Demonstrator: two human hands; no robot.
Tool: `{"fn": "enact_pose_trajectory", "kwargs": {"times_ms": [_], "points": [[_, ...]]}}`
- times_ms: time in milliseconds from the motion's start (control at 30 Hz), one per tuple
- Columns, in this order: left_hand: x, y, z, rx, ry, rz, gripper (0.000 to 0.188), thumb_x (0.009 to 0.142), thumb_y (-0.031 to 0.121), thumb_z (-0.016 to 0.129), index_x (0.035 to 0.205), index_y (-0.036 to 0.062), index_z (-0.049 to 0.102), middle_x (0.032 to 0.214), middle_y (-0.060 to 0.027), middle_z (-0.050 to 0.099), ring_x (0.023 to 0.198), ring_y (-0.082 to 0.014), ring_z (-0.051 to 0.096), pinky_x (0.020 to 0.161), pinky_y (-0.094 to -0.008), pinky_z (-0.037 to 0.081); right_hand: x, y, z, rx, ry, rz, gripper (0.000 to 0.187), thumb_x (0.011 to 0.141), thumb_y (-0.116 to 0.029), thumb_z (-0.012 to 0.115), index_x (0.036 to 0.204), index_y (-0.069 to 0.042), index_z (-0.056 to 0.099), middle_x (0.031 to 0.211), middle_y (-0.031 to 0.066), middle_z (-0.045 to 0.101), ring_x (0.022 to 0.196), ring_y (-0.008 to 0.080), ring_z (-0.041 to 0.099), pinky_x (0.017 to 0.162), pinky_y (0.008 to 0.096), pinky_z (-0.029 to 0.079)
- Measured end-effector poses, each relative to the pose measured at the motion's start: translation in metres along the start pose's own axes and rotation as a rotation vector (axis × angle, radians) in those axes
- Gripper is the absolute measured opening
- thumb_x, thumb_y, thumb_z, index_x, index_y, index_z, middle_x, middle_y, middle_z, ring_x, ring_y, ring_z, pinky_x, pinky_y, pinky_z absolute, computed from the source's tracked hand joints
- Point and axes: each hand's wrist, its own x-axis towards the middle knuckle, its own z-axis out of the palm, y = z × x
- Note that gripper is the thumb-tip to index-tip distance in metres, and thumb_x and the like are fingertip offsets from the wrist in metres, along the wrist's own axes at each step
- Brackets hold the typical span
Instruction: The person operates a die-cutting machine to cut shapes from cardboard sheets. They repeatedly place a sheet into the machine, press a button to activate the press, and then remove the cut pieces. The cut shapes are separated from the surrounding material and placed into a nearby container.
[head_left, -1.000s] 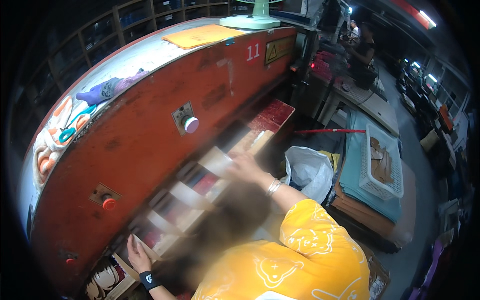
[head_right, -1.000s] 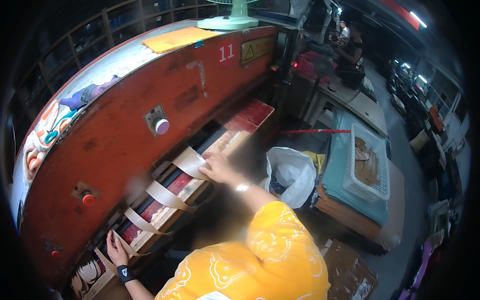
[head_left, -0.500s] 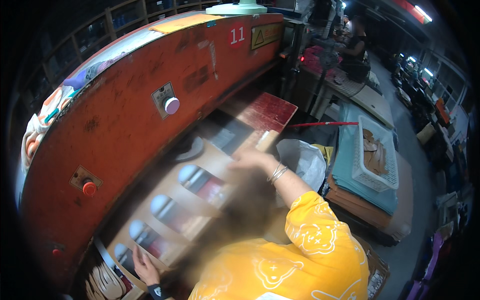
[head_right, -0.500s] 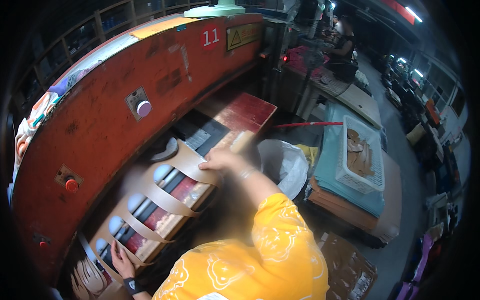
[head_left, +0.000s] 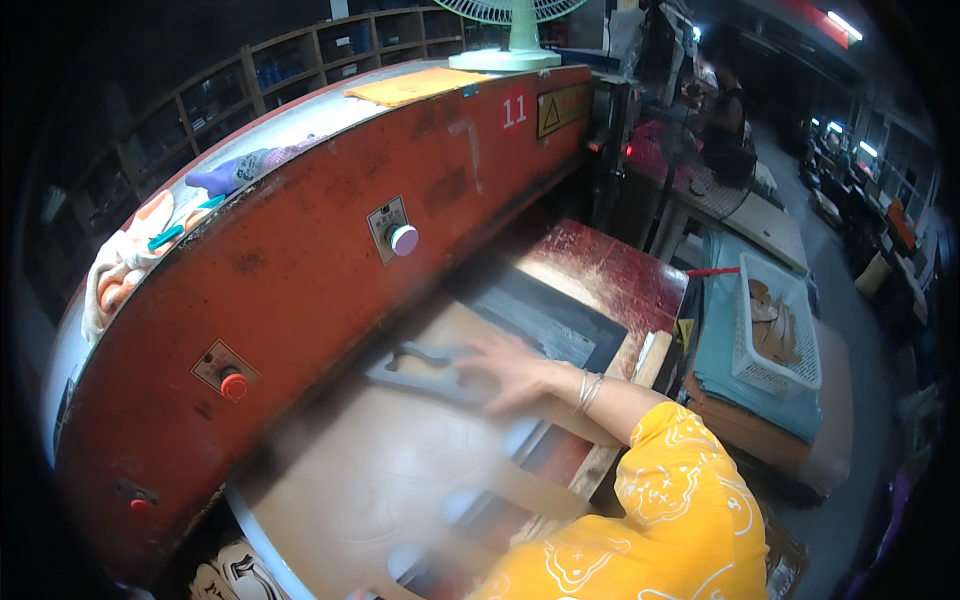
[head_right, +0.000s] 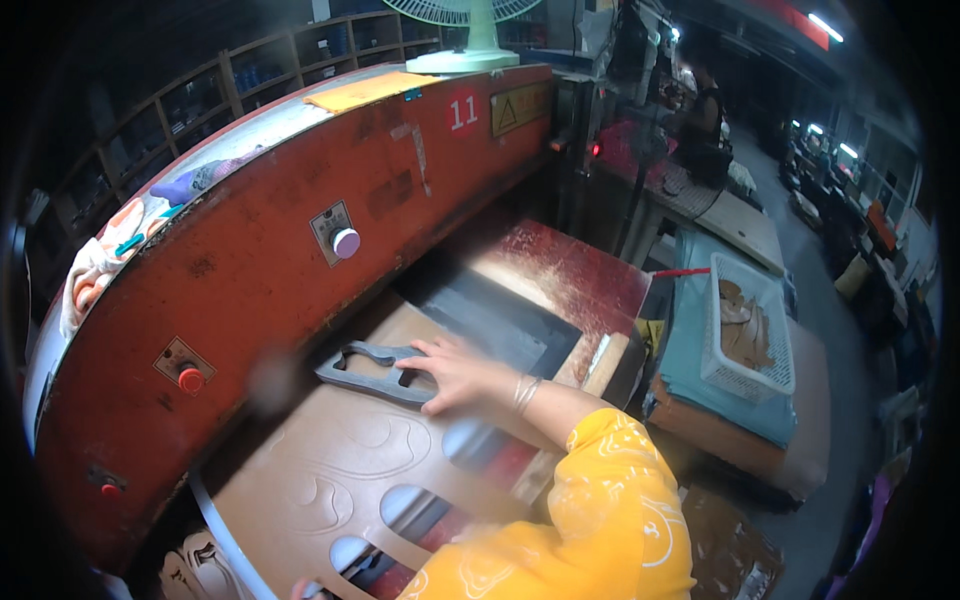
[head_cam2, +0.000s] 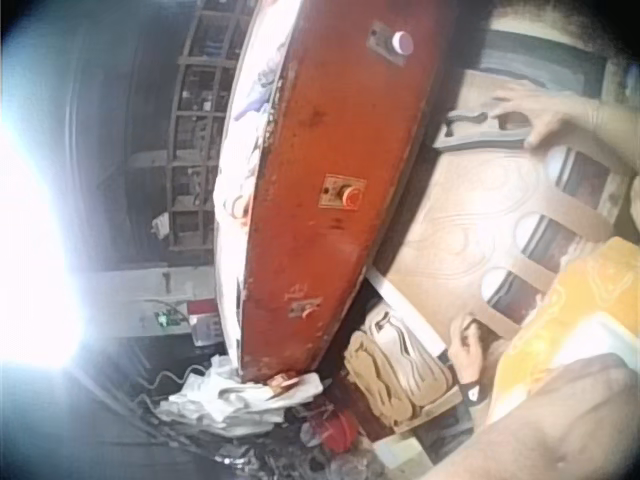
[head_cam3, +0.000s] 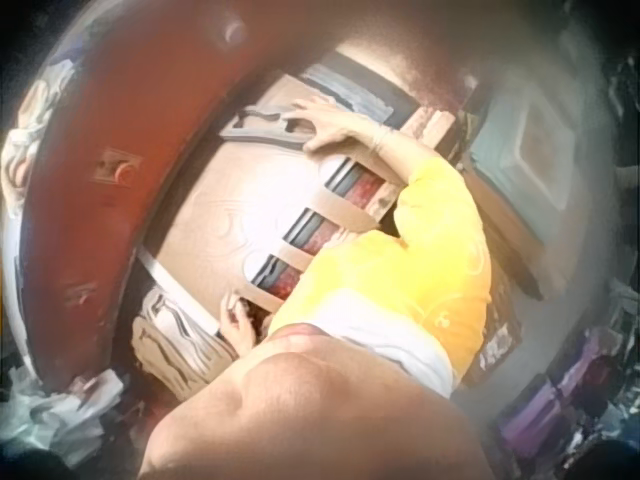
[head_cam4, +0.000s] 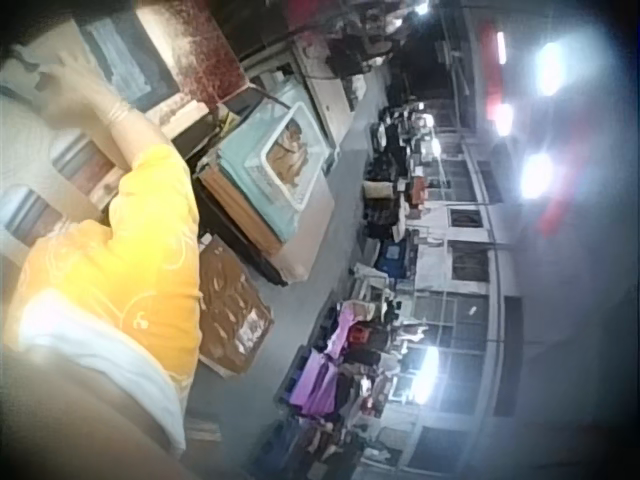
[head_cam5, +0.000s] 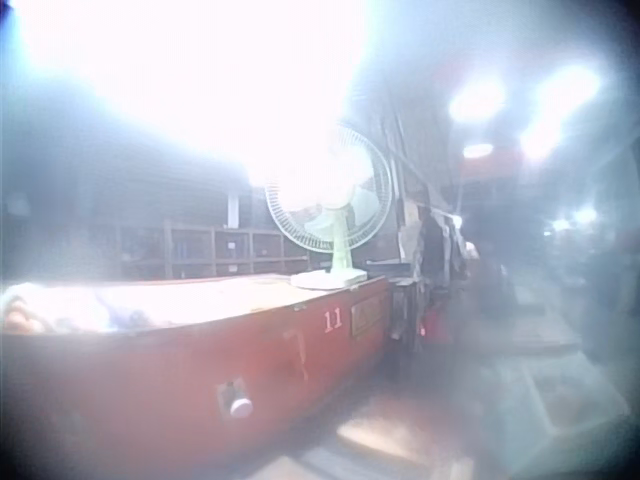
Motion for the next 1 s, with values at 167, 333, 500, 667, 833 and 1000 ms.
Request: {"fn": "enact_pose_trajectory", "kwargs": {"times_ms": [167, 333, 500, 667, 833, 1000], "points": [[-0.045, -0.042, -0.017, 0.164, 0.638, 0.040, 0.047, 0.088, 0.012, 0.060, 0.133, 0.0085, 0.048, 0.100, -0.0109, 0.059, 0.086, -0.0198, 0.055, 0.075, -0.0321, 0.048, -0.042, 0.033, -0.041, 0.395, 0.036, -0.007, 0.086, 0.062, -0.027, 0.079, 0.135, -0.004, 0.042, 0.137, 0.0155, 0.046, 0.127, 0.0242, 0.043, 0.107, 0.0339, 0.033], [-0.101, -0.051, 0.001, -0.079, 0.610, -0.287, 0.056, 0.088, 0.015, 0.061, 0.139, 0.0075, 0.038, 0.103, -0.0090, 0.056, 0.089, -0.0191, 0.052, 0.079, -0.0313, 0.045, -0.086, 0.076, -0.051, 0.106, 0.249, 0.343, 0.086, 0.061, -0.034, 0.076, 0.135, -0.006, 0.044, 0.138, 0.0191, 0.043, 0.128, 0.0320, 0.040, 0.109, 0.0377, 0.030], [-0.078, -0.082, 0.018, -0.116, 0.576, -0.143, 0.052, 0.090, 0.014, 0.058, 0.137, 0.0017, 0.039, 0.099, -0.0085, 0.056, 0.078, -0.0173, 0.051, 0.071, -0.0284, 0.045, -0.112, 0.097, -0.046, -0.300, 0.193, 0.458, 0.087, 0.066, -0.045, 0.072, 0.139, -0.011, 0.037, 0.144, 0.0207, 0.031, 0.131, 0.0398, 0.030, 0.109, 0.0497, 0.024], [-0.021, -0.129, -0.020, -0.213, 0.681, -0.062, 0.044, 0.098, 0.016, 0.042, 0.139, 0.0020, 0.034, 0.124, -0.0081, 0.053, 0.090, -0.0116, 0.055, 0.074, -0.0221, 0.045, -0.133, 0.099, -0.045, 0.067, 0.065, 0.495, 0.045, 0.082, -0.043, 0.060, 0.090, 0.001, 0.067, 0.076, 0.0187, 0.066, 0.081, 0.0337, 0.066, 0.075, 0.0383, 0.051], [-0.030, -0.110, -0.041, 0.223, 0.688, -0.010, 0.033, 0.097, 0.020, 0.049, 0.119, -0.0025, 0.056, 0.094, -0.0033, 0.060, 0.074, -0.0084, 0.052, 0.067, -0.0219, 0.043, -0.167, 0.069, -0.023, 0.521, -0.187, 0.276, 0.034, 0.086, -0.032, 0.059, 0.088, 0.001, 0.067, 0.075, 0.0168, 0.066, 0.075, 0.0222, 0.065, 0.072, 0.0348, 0.050], [-0.100, -0.075, -0.040, 0.426, 0.812, -0.297, 0.037, 0.095, 0.024, 0.053, 0.120, -0.0026, 0.055, 0.112, -0.0134, 0.062, 0.097, -0.0178, 0.058, 0.088, -0.0280, 0.043, -0.213, 0.062, -0.035, 0.549, -0.443, 0.087, 0.022, 0.084, -0.018, 0.063, 0.094, 0.002, 0.066, 0.083, 0.0159, 0.067, 0.077, 0.0207, 0.064, 0.076, 0.0329, 0.049]]}}
